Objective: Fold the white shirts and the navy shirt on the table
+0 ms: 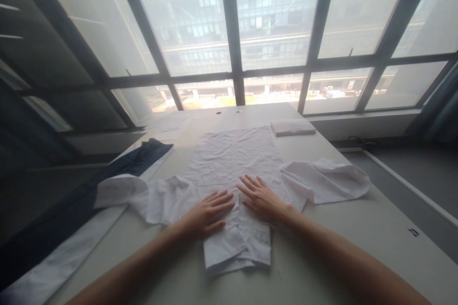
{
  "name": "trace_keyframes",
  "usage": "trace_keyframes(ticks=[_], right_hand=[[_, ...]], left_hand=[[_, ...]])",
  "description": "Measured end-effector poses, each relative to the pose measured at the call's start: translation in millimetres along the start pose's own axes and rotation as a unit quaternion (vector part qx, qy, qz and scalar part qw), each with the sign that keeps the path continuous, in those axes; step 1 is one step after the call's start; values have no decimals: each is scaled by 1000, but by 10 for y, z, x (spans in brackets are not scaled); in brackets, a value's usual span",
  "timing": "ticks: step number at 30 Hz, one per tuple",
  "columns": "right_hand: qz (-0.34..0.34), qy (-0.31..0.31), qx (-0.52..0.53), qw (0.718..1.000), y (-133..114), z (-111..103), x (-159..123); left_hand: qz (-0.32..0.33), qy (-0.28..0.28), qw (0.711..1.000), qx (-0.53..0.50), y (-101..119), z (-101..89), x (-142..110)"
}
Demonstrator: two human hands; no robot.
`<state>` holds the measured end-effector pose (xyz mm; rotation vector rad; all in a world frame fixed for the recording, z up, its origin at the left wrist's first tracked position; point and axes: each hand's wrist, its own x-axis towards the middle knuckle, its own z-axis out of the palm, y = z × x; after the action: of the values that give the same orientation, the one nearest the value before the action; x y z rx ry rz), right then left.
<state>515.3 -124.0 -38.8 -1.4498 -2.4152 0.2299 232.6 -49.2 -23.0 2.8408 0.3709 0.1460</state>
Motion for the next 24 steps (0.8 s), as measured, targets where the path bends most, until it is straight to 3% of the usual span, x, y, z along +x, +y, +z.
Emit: trace_keyframes(ticks=[5,16,20,24], right_hand=[[3,-32,16,999,13,-10,-1],[10,8,11,1000,13,11,0],[1,74,-4,997,4,-10,11],[24,210,-4,977,81,-114,31]], left_hand=[[-4,4,1000,-7,8,-7,-2],[1,6,1000,14,-36,25,9],[-11,8,999,46,-30,27,21],[-16,-7,999,49,-53,25,35]])
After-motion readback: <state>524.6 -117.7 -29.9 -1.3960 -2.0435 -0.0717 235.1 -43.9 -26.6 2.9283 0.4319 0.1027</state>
